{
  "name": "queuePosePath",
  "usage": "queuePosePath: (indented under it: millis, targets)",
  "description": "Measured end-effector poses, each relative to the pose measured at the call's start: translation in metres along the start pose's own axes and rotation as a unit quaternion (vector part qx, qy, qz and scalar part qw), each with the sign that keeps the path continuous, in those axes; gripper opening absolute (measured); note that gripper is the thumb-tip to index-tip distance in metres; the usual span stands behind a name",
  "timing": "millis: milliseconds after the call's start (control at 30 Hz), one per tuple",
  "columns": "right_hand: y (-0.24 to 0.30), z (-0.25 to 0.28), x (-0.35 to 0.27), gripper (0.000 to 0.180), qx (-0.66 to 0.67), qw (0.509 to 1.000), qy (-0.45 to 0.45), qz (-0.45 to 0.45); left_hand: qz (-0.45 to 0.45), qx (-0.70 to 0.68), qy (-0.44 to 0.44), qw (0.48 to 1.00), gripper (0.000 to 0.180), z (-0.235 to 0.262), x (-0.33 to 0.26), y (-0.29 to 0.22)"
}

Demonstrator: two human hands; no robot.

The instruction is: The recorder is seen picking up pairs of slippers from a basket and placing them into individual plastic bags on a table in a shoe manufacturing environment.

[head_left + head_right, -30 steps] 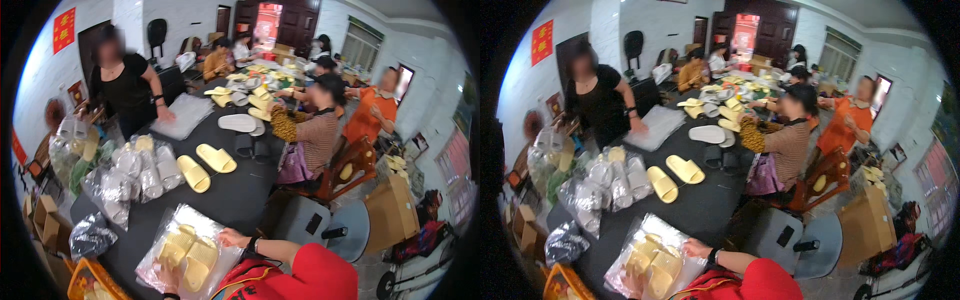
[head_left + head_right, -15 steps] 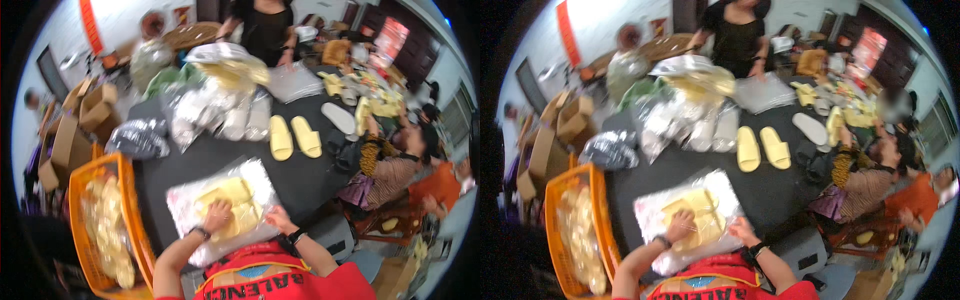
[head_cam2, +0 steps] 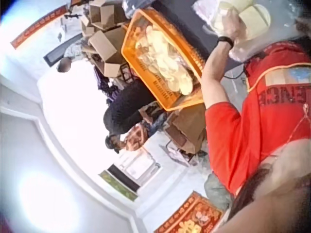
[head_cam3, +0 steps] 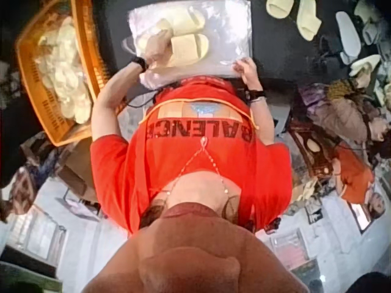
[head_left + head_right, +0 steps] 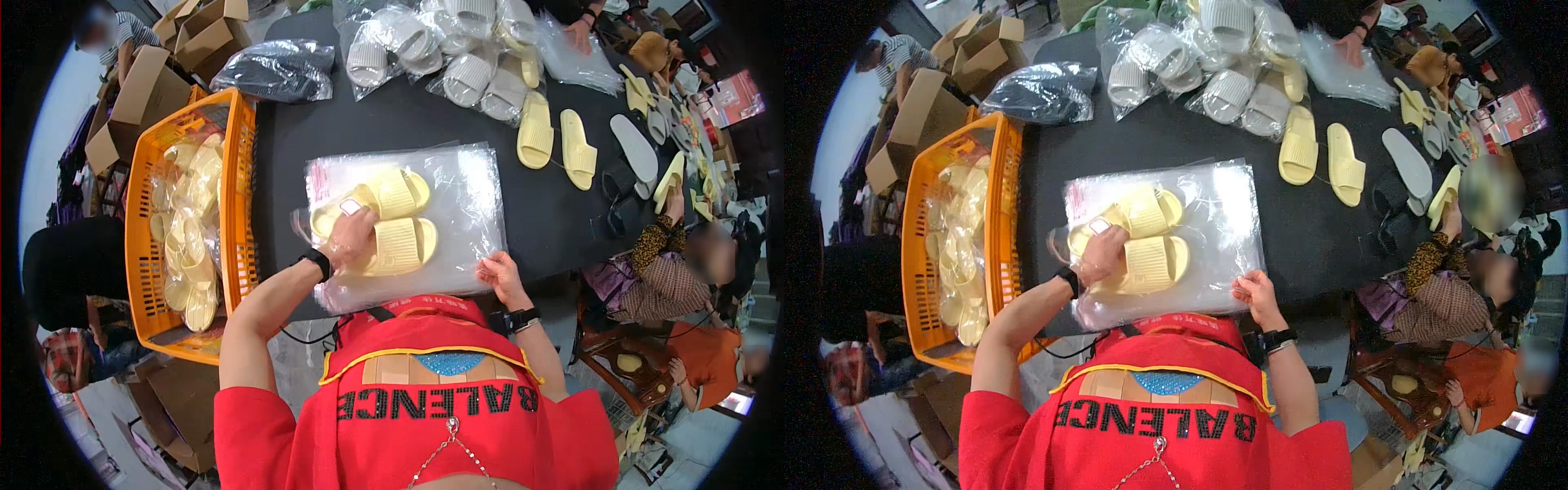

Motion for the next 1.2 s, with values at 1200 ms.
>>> queuePosePath:
  millis: [1200]
  targets:
    - [0.039,0.021,-0.046,0.036,-0.176,0.984,0.019,-0.013,-0.049,0.046,0.025,0.997,0.016,0.02,-0.009,0.002]
Point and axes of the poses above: each hand's wrist, its own x-axis towards the middle knuckle, its own z-axis out of the back of the hand, y = z × x, the point moved 6 cm from there along x, towards the middle knuckle, and after that the axes turned 3 degrees about -z, right-handed, at the moved point
